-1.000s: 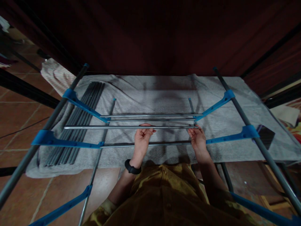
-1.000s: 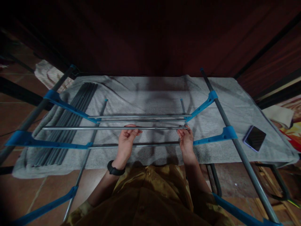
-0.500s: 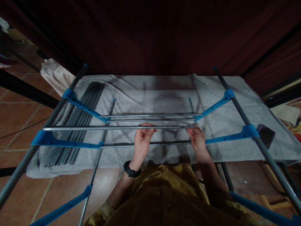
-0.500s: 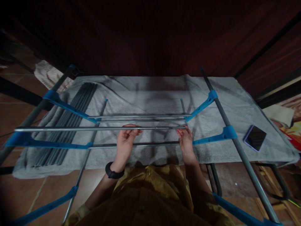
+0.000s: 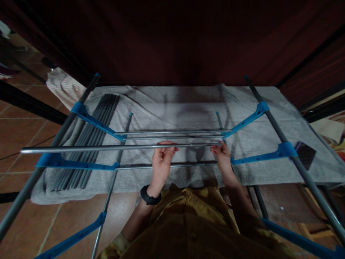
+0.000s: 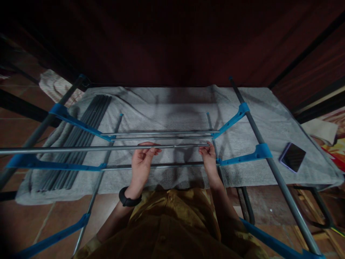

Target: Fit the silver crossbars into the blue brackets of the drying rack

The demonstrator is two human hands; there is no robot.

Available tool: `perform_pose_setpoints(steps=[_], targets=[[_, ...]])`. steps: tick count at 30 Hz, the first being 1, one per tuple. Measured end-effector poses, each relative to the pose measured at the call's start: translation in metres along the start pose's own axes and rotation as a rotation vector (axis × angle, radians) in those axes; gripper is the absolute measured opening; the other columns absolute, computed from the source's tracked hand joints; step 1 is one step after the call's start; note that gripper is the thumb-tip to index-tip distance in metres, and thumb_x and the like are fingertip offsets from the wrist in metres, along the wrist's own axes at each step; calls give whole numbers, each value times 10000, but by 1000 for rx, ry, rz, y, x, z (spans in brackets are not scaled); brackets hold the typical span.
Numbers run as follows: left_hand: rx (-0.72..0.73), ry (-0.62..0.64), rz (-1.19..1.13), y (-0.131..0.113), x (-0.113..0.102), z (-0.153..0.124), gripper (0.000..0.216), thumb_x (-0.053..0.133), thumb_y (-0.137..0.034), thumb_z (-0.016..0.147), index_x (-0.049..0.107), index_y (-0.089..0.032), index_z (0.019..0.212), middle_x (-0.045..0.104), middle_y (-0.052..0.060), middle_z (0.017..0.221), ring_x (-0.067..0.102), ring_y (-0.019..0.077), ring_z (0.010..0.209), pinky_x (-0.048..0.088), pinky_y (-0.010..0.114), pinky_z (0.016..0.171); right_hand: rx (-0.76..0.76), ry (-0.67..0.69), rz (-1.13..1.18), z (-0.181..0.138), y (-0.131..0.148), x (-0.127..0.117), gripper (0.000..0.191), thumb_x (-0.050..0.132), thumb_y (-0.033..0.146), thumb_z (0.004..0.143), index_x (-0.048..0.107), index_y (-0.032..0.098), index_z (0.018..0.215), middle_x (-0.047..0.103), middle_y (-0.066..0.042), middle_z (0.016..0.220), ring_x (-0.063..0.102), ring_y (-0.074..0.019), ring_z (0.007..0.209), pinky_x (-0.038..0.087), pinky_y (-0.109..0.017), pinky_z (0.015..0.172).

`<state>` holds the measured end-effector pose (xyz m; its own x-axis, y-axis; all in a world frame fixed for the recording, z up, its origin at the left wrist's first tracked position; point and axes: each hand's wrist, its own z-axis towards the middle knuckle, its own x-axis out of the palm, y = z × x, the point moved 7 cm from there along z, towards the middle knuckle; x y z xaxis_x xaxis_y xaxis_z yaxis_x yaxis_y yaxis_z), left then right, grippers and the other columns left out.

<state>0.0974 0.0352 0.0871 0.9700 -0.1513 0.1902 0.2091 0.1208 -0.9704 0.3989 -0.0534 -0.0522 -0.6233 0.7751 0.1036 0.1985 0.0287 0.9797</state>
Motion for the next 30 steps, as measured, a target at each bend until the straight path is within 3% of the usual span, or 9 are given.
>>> perform_pose_setpoints(steps=[8, 15, 23, 30], targets=[[-6, -1, 14, -3, -1, -2, 220, 721, -359, 889, 612, -207, 1004, 730, 19, 905, 719, 145, 766, 549, 284, 744, -53, 68, -226, 0, -6, 7, 587, 668, 534, 718, 515, 240, 1202, 642, 20, 805, 596, -164, 677, 510, -319, 627], [1, -12, 6, -2, -4, -1, 221, 725, -355, 886, 609, -214, 1010, 730, 16, 891, 718, 142, 766, 544, 275, 733, -62, 121, -335, -4, -10, 9, 628, 623, 582, 783, 498, 229, 1286, 652, -2, 834, 609, -195, 726, 522, -358, 703], [-4, -2, 4, -4, -2, -1, 219, 710, -365, 898, 611, -212, 1018, 749, 40, 969, 722, 148, 786, 546, 285, 746, -184, 129, -699, -17, 11, 19, 553, 503, 586, 855, 575, 209, 1255, 687, -59, 883, 627, -245, 806, 493, -385, 764], [-5, 5, 13, -7, -2, 0, 226, 708, -378, 898, 611, -211, 1016, 754, 45, 992, 724, 147, 797, 554, 284, 760, -254, 164, -801, -25, 19, 28, 504, 467, 580, 897, 599, 213, 1215, 702, -75, 877, 653, -261, 834, 499, -384, 776]])
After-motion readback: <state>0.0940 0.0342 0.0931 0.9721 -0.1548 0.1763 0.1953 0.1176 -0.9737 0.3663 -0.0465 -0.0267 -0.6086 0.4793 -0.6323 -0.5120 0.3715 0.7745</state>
